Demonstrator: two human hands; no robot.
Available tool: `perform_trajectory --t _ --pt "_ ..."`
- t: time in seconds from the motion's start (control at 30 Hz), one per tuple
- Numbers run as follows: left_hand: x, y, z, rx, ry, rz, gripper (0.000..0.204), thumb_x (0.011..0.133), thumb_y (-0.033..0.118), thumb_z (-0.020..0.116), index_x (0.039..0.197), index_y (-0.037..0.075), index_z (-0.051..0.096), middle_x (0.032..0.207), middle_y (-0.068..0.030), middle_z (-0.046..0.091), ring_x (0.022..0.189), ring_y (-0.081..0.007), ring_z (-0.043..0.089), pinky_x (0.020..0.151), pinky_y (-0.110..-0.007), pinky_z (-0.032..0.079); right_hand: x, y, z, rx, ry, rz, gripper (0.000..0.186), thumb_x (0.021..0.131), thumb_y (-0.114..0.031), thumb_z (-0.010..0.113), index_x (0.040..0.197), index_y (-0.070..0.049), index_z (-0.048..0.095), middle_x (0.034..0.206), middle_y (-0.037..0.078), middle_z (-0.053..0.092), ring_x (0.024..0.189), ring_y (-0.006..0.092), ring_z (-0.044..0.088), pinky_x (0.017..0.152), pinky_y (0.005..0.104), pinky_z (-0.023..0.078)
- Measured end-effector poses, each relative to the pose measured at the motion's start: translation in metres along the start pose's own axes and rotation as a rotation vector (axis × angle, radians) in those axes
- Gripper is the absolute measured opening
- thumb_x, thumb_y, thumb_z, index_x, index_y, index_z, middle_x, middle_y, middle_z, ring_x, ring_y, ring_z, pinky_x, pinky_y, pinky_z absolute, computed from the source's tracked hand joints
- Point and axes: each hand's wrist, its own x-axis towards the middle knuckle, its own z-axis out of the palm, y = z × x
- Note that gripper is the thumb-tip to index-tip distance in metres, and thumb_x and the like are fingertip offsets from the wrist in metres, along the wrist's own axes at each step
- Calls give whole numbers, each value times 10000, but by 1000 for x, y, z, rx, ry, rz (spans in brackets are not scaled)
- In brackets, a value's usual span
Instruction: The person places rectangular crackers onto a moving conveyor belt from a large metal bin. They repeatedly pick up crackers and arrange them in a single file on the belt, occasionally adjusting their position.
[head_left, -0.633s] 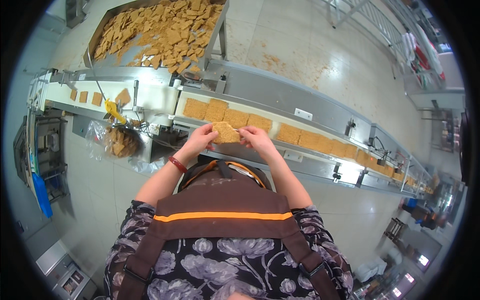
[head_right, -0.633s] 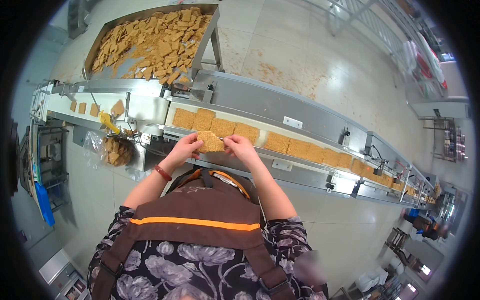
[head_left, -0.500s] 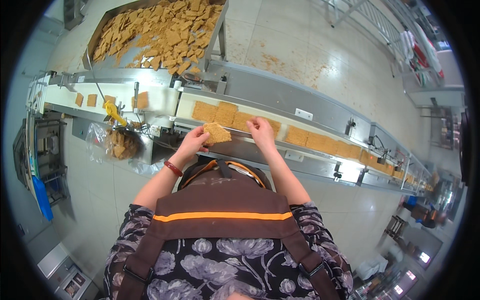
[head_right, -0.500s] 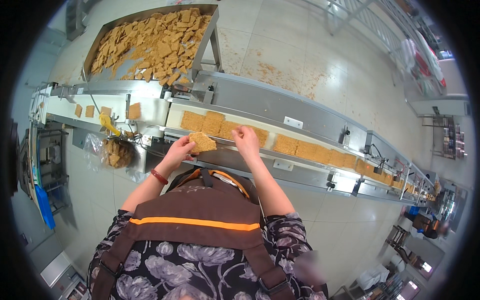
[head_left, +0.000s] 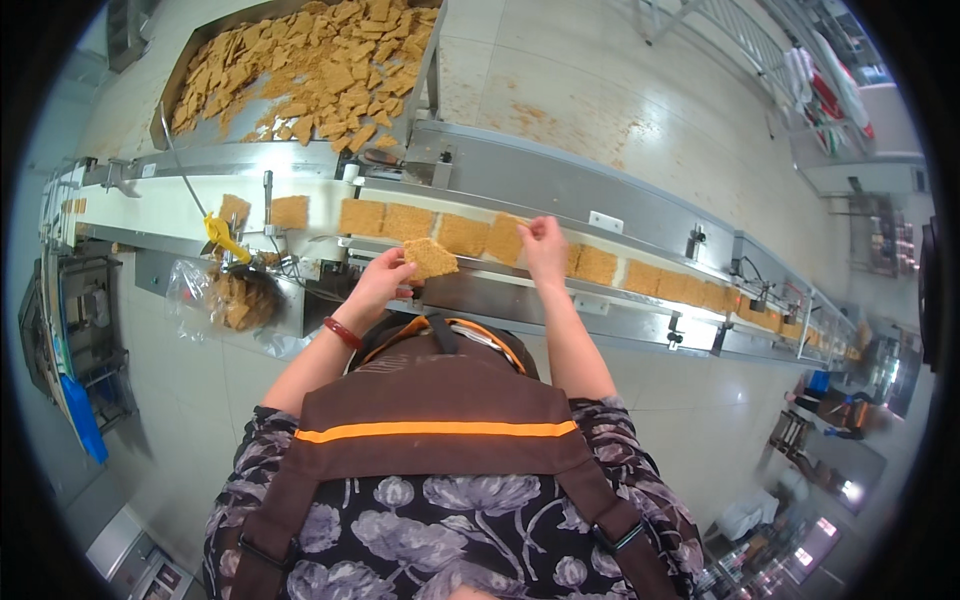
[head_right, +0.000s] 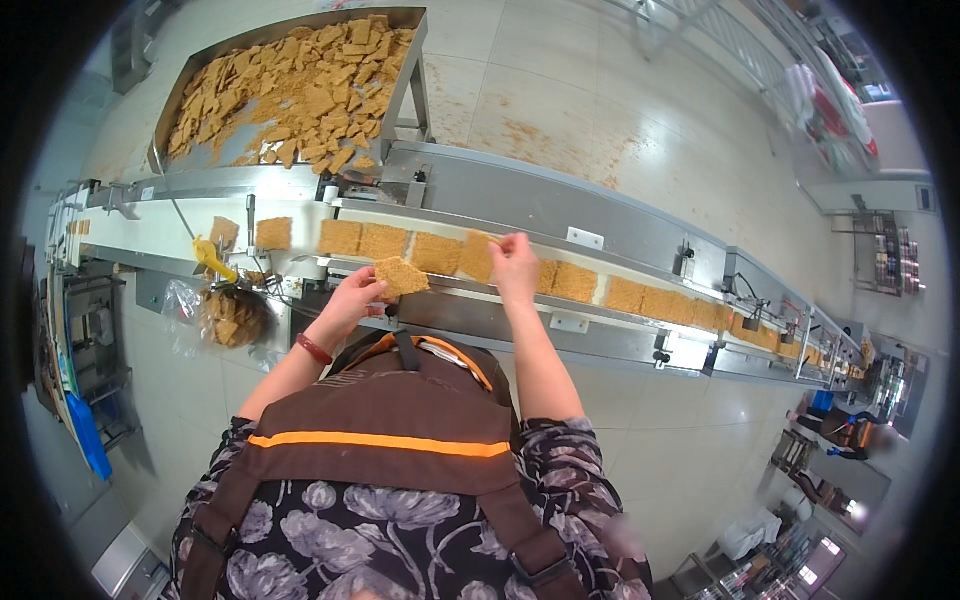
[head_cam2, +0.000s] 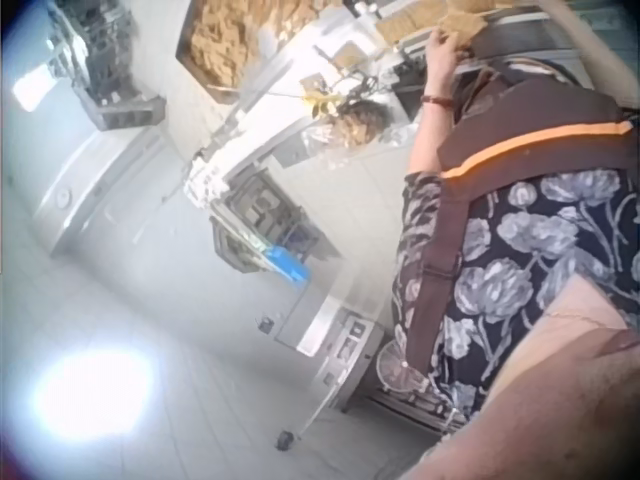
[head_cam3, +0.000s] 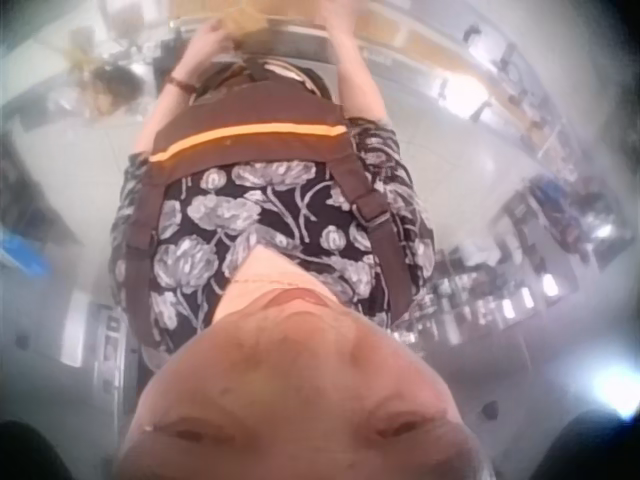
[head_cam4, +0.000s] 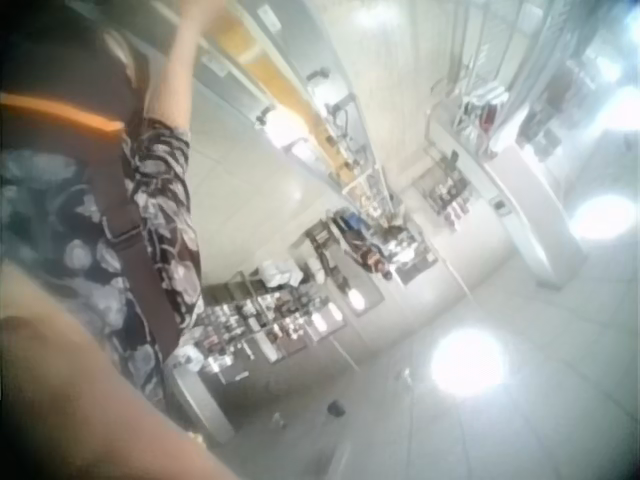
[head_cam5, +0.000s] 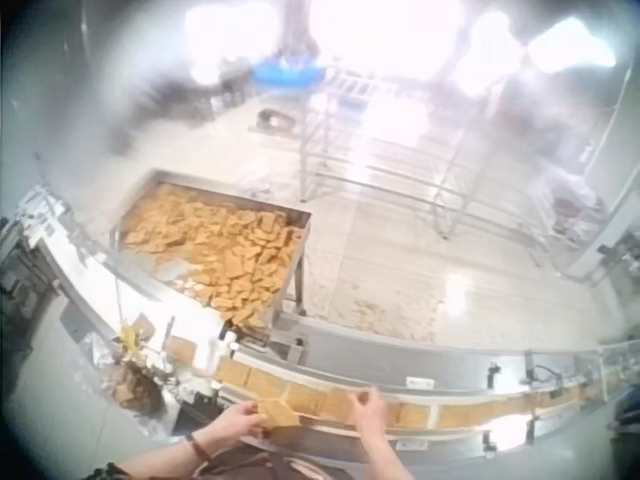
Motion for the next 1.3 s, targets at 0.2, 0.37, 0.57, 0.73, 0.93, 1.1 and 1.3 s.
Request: perform_trajectory --t 0.2,0.37,0.57,0.73,0.93,1.1,1.3 --pt "3 -9 -14 -33 57 -18 290 969 191 550 1242 100 521 1099 -36 626 942 -139 623 736 -292 476 -31 74 -63 508 137 276 185 888 -120 656 983 16 573 836 90 657 654 136 635 535 251 482" --pt "5 -12 -21 -15 57 -9 331 966 172 542 1285 90 506 1103 -38 623 934 -139 623 708 -278 484 -47 69 -86 -458 34 42 230 850 -228 661 984 -42 666 948 119 650 871 278 649 697 408 519" --pt "19 6 -63 60 366 238 541 949 99 516 1458 91 331 1078 -87 626 843 -147 640 565 -233 492 -45 89 -109 -431 223 99 215 862 -264 639 927 -64 685 947 128 626 935 314 613 785 431 496" --pt "39 20 -115 252 564 293 551 946 82 498 1470 160 343 1017 -77 652 806 -141 646 577 -246 501 -36 86 -108 -253 156 108 203 870 -232 653 931 -40 679 920 135 629 833 283 633 749 393 499" --pt "72 5 -118 641 629 386 490 905 53 485 1391 100 456 897 -205 672 791 -267 666 725 -381 522 -25 66 -87 -148 72 -5 183 880 -187 652 936 -14 676 835 140 635 770 263 626 712 367 496" --pt "64 14 -67 826 579 372 517 869 98 549 1361 -5 430 981 -303 633 927 -468 604 829 -501 492 -21 48 -72 -133 22 -53 180 878 -185 651 920 -10 669 838 144 638 764 271 619 705 373 492" --pt "41 7 -52 830 609 637 547 849 107 606 1331 -82 429 1271 -287 518 1189 -435 481 1034 -449 390 -15 38 -50 -109 -35 -133 168 869 -180 655 892 -13 661 801 137 631 738 273 614 687 376 489"
